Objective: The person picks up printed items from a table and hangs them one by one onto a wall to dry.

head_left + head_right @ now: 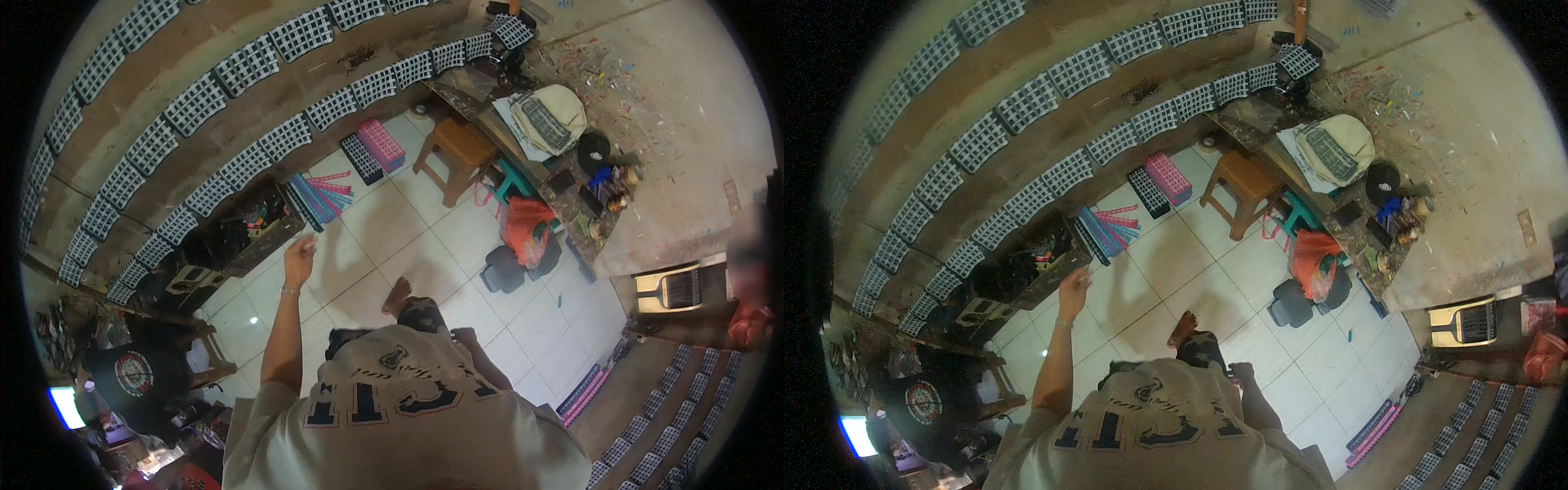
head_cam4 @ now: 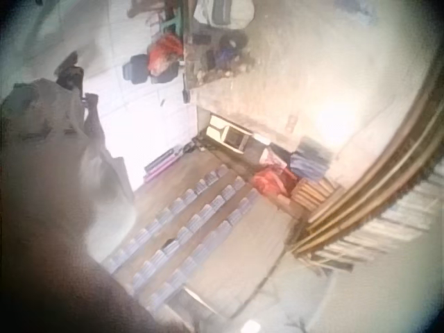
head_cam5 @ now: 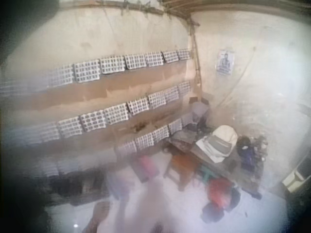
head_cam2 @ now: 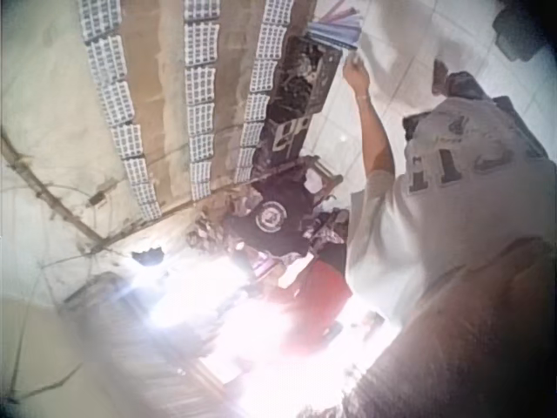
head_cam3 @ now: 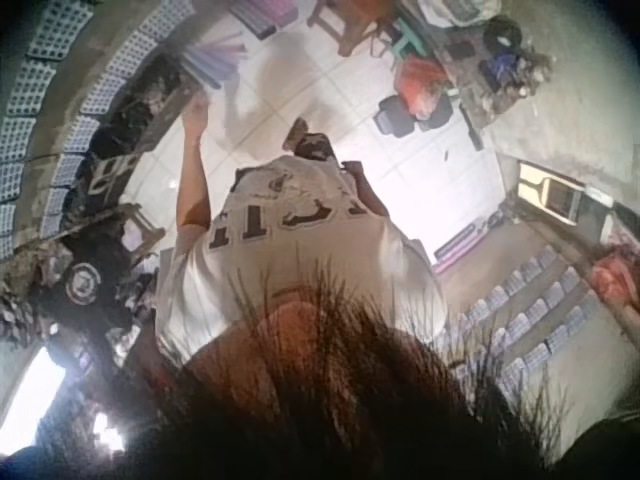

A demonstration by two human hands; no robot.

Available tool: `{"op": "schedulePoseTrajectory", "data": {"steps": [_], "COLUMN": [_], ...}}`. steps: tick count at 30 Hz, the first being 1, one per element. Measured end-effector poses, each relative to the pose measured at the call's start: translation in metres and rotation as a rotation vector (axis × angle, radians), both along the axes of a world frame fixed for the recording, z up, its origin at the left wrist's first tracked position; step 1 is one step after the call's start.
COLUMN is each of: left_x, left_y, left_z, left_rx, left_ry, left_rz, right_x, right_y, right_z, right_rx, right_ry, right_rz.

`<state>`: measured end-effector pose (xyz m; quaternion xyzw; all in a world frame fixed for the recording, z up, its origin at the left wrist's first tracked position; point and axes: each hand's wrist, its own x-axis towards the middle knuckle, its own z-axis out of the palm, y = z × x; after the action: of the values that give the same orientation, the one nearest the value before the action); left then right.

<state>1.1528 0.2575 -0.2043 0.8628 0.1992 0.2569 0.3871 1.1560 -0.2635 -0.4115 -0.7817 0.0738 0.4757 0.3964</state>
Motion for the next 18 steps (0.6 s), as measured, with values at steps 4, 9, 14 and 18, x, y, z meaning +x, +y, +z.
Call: {"op": "schedulePoseTrajectory", "data": {"steps": [4, 9, 14, 18], "left_x": [0.144, 0.334, 0.505, 0.588], "left_y": [0.027, 0.066, 0.132, 0.175], "left_z": [0.051, 0.087, 0.037, -0.020], "left_rx": [0.005, 0.172, 0.253, 0.286], "left_ry": [0.128, 0.227, 0.295, 0.344], "left_rz": [0.011, -0.074, -0.070, -0.047], "right_x": [0.130, 0.275, 0.343, 0.335], "right_y": [0.029, 0.018, 0.068, 0.109], "right_z": [0.048, 0.044, 0.104, 0.096], "right_rx": [0.300, 0.663, 0.200, 0.176], "right_ry": [0.150, -0.177, -0.218, 0.022], "right_rz": [-0.542, -0.720, -0.986, -1.079]}}
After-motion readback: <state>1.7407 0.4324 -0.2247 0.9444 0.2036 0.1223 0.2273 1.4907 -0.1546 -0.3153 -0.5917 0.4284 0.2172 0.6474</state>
